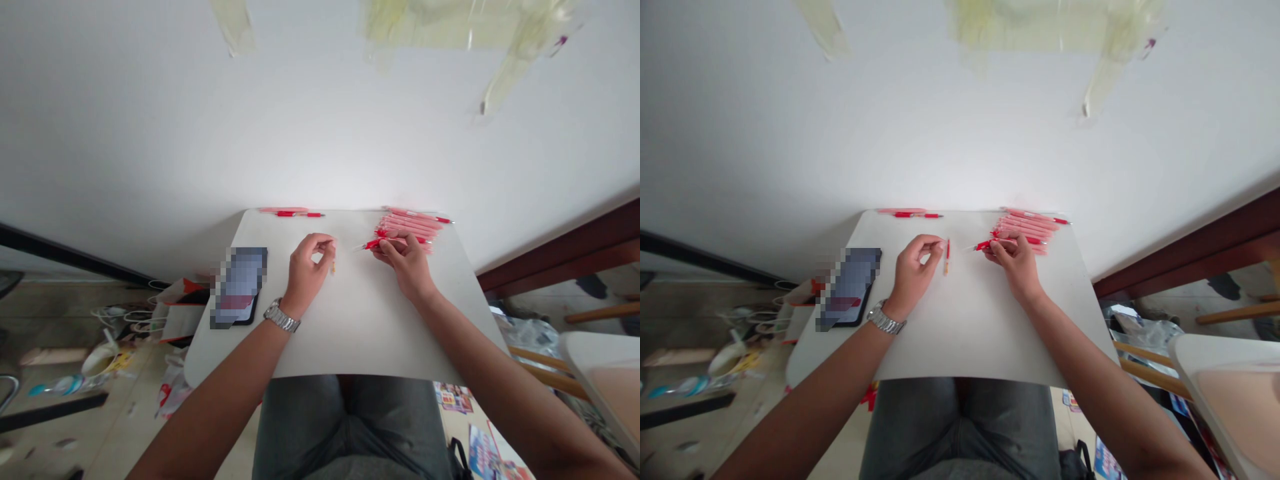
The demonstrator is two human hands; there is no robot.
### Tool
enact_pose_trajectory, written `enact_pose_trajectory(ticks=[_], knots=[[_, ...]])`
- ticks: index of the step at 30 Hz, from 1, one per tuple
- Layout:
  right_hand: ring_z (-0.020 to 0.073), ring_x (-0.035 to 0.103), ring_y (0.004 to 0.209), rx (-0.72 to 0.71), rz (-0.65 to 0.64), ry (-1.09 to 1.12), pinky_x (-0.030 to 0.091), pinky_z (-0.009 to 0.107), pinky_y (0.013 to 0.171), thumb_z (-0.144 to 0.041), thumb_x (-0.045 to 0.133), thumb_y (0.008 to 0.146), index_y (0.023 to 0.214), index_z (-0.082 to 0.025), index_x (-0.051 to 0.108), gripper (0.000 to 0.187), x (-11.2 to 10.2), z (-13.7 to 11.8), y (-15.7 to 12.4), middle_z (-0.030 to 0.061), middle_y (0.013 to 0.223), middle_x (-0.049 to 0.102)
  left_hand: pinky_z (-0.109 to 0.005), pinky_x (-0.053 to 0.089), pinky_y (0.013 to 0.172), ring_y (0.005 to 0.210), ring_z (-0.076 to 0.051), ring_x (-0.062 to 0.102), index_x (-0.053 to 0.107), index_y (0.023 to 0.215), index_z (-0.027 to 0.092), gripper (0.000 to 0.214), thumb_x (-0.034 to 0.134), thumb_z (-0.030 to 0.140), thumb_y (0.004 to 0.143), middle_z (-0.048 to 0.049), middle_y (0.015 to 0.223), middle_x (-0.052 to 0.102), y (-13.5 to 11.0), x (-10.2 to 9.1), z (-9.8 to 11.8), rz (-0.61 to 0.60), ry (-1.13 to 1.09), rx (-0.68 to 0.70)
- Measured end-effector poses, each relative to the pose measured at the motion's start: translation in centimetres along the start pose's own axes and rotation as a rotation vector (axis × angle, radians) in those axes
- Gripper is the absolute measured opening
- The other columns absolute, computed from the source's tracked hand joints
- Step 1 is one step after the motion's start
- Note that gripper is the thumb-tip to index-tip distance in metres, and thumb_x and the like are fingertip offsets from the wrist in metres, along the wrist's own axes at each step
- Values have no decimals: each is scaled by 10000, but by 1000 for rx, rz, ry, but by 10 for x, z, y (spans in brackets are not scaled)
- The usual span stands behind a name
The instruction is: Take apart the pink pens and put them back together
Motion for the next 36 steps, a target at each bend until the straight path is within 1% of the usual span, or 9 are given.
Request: enact_pose_trajectory(ticks=[3,6,9,14,18,22,36], knots=[[218,800,926,-38,31,-38,652,508,983,-547,891,808,1060,-274,559,498,-2,0,3,14,936,806,-330,587,916,956,-190,739,699,1012,221,180,630,385,1034,-60,1016,771,3,-4,-2,51,-9,-37],[217,805,886,-50,51,-54,657,511,962,-541,892,808,1063,-273,542,509,-4,2,5,13,921,801,-318,573,877,938,-192,741,691,995,217,187,629,391,1026,-55,993,776,5,-6,-6,100,-43,-98],[216,806,870,-60,60,-71,663,504,943,-540,892,808,1050,-269,535,509,-5,5,7,12,911,797,-310,555,845,922,-195,739,691,974,212,190,636,390,1012,-53,968,775,6,-8,-11,160,-65,-162],[209,805,848,-78,59,-89,675,480,912,-542,888,810,1042,-269,544,497,-8,11,11,6,903,789,-313,545,856,926,-197,736,705,955,210,172,645,367,991,-52,964,776,7,-11,-21,241,-80,-226],[208,802,840,-87,58,-126,679,471,899,-553,883,812,1022,-269,547,488,-8,12,12,2,885,778,-308,543,832,914,-197,732,695,939,213,172,646,372,985,-48,938,767,8,-11,-24,249,-91,-234],[213,799,841,-90,62,-166,681,471,890,-585,881,799,1002,-265,548,504,-8,11,12,4,878,765,-310,544,810,913,-203,734,692,940,216,186,642,389,987,-50,936,768,8,-10,-23,236,-82,-243],[231,804,864,-125,49,-223,684,483,894,-579,853,839,976,-239,614,438,-6,9,11,38,893,776,-315,542,835,920,-200,731,693,932,216,179,647,379,989,-48,942,775,7,-10,-18,226,-79,-233]])
Point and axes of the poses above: each hand's wrist, its own y-axis towards the middle knuckle, its own x-axis out of the palm, z = x × y, the point moved 2 cm from there along y, towards the middle knuckle
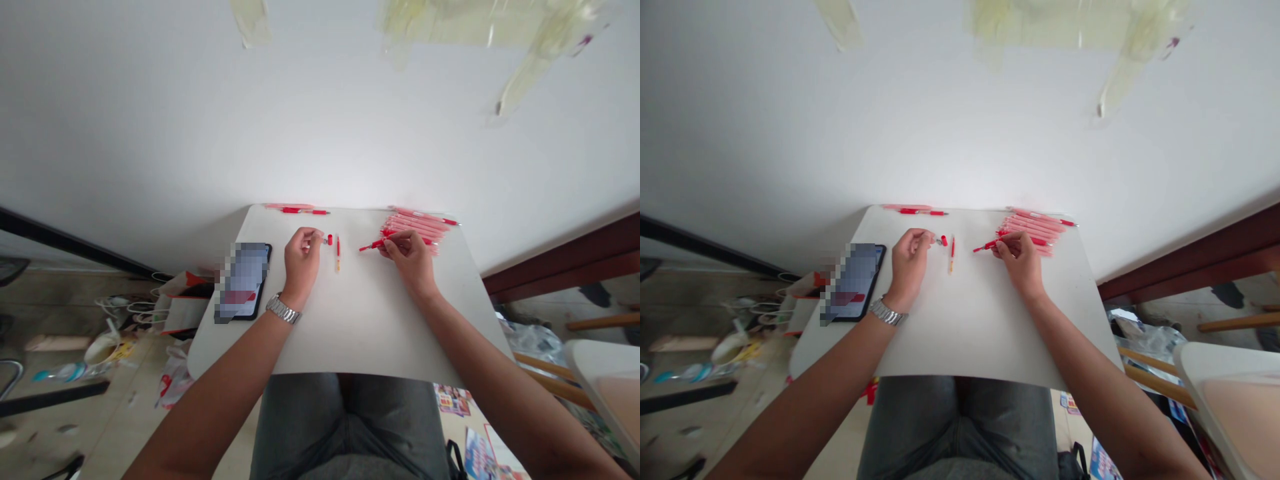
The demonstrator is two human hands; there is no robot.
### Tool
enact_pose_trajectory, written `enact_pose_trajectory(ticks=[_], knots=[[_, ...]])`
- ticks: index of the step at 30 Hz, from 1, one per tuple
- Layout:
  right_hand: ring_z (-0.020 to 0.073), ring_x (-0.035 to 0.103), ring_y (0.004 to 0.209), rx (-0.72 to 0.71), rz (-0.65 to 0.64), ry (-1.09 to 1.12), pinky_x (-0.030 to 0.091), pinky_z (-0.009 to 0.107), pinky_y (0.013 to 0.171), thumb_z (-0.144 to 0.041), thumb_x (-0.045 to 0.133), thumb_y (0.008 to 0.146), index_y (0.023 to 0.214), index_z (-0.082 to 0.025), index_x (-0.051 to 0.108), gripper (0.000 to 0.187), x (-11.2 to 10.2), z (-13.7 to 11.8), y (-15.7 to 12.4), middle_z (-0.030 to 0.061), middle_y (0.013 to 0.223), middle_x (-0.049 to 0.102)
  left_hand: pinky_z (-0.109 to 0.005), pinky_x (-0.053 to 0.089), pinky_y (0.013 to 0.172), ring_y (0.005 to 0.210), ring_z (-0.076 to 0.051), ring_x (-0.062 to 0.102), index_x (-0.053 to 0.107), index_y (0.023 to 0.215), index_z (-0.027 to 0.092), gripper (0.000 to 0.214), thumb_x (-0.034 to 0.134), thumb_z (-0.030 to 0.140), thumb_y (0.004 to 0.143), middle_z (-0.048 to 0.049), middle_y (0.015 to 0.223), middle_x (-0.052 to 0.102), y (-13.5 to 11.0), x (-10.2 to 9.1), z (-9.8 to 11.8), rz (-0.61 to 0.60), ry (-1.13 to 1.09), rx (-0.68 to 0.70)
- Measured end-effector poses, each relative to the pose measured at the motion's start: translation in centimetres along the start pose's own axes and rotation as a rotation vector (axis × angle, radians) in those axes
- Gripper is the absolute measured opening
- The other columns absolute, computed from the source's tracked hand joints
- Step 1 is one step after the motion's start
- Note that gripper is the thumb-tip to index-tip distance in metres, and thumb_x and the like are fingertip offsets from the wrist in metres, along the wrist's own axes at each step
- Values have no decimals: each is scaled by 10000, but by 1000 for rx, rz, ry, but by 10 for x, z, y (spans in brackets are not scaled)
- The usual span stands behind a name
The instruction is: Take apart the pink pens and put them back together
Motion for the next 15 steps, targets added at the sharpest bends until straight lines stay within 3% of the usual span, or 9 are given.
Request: enact_pose_trajectory(ticks=[10,15], knots=[[226,801,858,-15,-1,-18,682,478,889,-577,847,850,971,-237,615,429,0,-2,-1,34,885,767,-298,532,811,913,-193,724,688,937,214,184,632,378,999,-46,944,772,1,0,-3,-3,3,10],[226,798,854,-18,6,-13,683,475,887,-581,851,842,972,-240,609,438,1,-4,-1,31,874,765,-313,505,841,922,-191,717,685,938,226,130,611,308,1006,-32,975,782,-2,-2,8,-27,137,115]])
Point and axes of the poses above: each hand's wrist, its own y-axis towards the middle knuckle, its own x-axis out of the palm, z = x × y, the point moved 2 cm from there along y, towards the middle knuckle
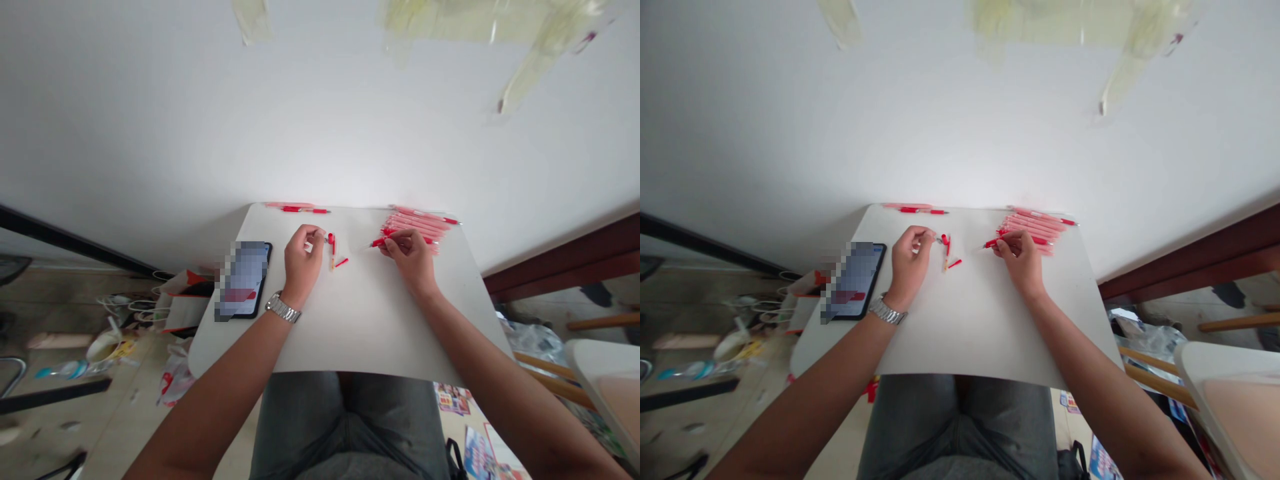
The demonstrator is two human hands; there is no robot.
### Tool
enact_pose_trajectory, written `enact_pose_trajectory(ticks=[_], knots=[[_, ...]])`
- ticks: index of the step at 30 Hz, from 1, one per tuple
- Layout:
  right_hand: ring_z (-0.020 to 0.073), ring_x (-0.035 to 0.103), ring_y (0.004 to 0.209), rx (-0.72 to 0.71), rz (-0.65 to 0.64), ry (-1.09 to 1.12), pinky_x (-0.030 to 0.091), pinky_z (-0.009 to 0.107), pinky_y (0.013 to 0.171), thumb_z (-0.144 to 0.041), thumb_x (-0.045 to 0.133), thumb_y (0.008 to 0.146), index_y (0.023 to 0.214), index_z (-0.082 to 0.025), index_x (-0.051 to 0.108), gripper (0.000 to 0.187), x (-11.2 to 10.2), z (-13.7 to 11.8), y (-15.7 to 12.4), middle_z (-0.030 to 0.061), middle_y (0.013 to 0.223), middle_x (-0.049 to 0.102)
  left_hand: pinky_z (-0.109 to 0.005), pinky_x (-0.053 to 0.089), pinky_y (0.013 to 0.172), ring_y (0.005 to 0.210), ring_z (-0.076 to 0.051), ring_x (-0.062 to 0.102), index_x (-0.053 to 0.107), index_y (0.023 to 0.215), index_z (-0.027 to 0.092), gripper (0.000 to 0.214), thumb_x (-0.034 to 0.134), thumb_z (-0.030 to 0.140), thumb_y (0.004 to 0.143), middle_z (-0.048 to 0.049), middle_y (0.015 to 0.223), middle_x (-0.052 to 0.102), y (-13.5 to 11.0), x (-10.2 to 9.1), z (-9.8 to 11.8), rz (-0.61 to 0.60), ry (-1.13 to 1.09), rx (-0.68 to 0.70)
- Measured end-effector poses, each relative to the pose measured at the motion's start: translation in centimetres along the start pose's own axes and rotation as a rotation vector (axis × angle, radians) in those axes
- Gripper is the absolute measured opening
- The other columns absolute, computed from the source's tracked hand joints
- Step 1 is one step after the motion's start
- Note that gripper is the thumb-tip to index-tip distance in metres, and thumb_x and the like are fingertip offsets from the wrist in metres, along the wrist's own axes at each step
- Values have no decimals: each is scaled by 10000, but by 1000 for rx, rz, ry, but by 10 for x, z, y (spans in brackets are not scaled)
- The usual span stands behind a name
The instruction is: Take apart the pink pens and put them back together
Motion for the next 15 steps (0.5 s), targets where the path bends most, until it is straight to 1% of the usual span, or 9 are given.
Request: enact_pose_trajectory(ticks=[3,9,15], knots=[[225,795,860,4,3,1,680,482,898,-587,852,839,986,-245,611,444,-1,1,1,29,882,764,-321,500,848,919,-192,715,683,934,235,122,608,298,1006,-23,970,782,-1,0,4,-25,44,36],[219,791,853,5,6,21,679,483,900,-574,841,854,1004,-249,619,421,-3,3,2,29,896,762,-316,509,822,914,-195,724,690,940,237,138,618,335,1006,-28,962,781,0,1,-2,-22,1,7],[216,788,885,13,-11,61,670,496,940,-557,839,859,1058,-257,636,413,-5,2,3,37,941,782,-307,524,829,914,-195,728,688,943,227,171,628,376,1002,-39,958,780,2,1,-4,-20,-51,-16]])
Point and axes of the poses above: each hand's wrist, its own y-axis towards the middle knuckle, its own x-axis out of the palm, z = x × y, the point moved 2 cm from there along y, towards the middle knuckle
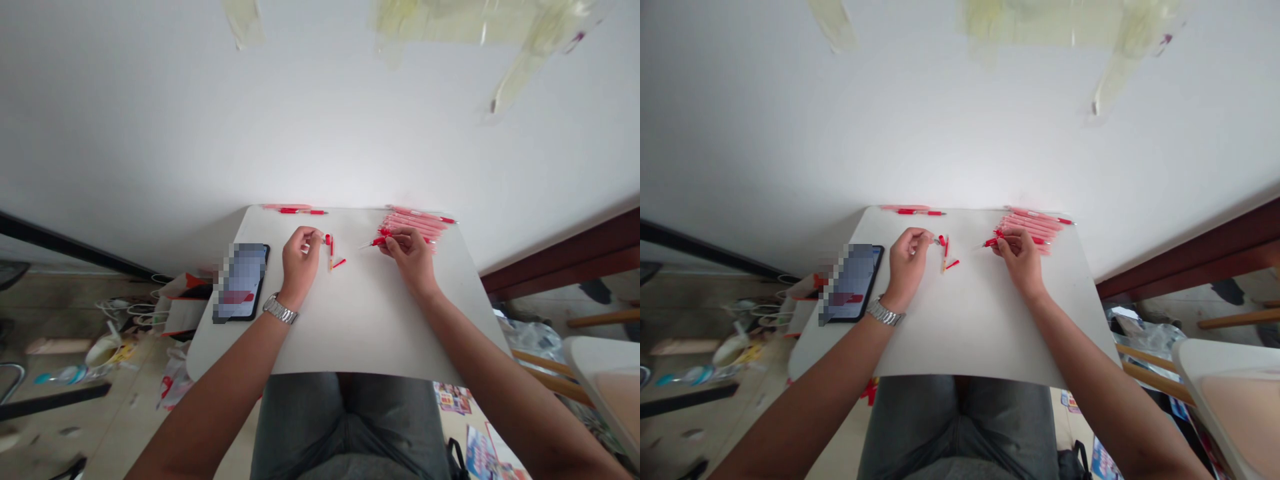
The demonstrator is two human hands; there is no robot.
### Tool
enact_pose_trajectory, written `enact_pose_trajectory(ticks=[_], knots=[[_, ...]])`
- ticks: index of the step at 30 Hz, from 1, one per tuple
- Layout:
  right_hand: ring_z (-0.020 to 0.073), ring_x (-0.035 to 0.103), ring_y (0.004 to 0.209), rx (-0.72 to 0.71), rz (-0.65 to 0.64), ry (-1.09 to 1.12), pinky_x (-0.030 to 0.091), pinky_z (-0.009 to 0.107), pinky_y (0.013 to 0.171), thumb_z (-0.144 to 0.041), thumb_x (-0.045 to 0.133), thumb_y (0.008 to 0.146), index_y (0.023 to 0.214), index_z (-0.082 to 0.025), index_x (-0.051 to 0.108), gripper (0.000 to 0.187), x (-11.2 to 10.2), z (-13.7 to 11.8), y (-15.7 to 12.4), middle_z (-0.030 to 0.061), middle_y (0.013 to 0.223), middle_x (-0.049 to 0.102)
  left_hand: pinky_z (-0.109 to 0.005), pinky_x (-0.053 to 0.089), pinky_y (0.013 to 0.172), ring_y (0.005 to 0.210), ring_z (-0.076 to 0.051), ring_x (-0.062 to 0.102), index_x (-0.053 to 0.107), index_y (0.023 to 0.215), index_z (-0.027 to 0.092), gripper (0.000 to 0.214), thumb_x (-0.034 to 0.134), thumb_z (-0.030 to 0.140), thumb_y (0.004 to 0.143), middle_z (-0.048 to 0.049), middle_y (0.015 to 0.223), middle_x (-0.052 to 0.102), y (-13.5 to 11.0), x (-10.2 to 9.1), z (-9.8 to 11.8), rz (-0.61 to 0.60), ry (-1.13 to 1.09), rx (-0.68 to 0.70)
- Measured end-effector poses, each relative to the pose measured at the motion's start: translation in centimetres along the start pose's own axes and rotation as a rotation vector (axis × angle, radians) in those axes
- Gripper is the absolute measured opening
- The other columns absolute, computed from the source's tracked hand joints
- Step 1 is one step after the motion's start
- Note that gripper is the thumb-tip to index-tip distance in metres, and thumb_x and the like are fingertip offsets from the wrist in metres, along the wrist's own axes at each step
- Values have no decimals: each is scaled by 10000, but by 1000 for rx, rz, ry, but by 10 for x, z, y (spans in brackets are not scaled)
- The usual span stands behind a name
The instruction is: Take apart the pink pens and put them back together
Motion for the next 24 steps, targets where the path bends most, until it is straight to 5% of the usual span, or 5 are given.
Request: enact_pose_trajectory(ticks=[24], knots=[[244,786,965,-7,-74,8,647,527,995,-571,844,858,1015,-249,683,393,-2,-4,-3,52,991,780,-352,539,861,899,-200,703,678,974,247,154,581,346,1041,-44,975,763,-15,10,19,-162,66,136]])
Point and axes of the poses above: each hand's wrist, its own y-axis towards the middle knuckle, its own x-axis out of the palm, z = x × y, the point moved 2 cm from there along y, towards the middle knuckle
